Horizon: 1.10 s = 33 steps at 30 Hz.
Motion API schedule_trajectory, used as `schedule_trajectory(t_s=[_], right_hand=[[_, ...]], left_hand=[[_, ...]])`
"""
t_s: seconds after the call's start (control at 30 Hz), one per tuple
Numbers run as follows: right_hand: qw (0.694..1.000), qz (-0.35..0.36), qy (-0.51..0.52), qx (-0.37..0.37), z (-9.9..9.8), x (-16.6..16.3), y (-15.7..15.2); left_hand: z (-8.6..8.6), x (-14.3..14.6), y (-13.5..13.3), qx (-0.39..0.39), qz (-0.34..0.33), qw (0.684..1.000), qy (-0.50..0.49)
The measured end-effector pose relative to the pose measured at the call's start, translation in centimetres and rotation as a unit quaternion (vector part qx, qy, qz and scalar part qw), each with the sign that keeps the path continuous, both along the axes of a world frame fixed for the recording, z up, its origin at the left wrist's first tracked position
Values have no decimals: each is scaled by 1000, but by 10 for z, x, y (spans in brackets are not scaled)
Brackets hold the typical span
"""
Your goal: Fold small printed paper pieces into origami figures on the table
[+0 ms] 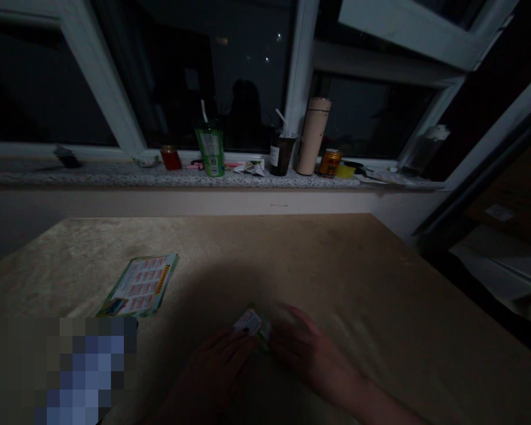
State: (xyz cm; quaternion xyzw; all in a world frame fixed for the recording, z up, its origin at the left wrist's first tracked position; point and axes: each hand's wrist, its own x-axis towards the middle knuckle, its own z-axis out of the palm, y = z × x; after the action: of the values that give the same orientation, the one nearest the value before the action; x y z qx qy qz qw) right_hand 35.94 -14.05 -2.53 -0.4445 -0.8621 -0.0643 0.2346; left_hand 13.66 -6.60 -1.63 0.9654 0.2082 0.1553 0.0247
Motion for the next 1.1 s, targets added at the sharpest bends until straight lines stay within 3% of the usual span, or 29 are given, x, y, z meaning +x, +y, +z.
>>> schedule_trajectory(t_s=[0.13,0.47,0.6,0.7,0.9,1.1], right_hand=[[1000,9,28,4,-5,-1,-3],[995,-2,98,33,19,4,-7],[996,-5,83,26,21,-4,-9],[992,-15,128,14,20,-8,-8],[941,-133,300,-82,9,-6,0],[937,-197,259,-124,-1,-6,5]], left_hand=[[5,2,0,-3,-12,1000,-2],[0,-17,2,57,-45,997,-15],[-1,-19,2,73,-55,995,-39],[2,-18,0,88,-45,994,-41],[9,-12,-7,109,-13,984,-142],[12,-2,-12,62,-35,995,-64]])
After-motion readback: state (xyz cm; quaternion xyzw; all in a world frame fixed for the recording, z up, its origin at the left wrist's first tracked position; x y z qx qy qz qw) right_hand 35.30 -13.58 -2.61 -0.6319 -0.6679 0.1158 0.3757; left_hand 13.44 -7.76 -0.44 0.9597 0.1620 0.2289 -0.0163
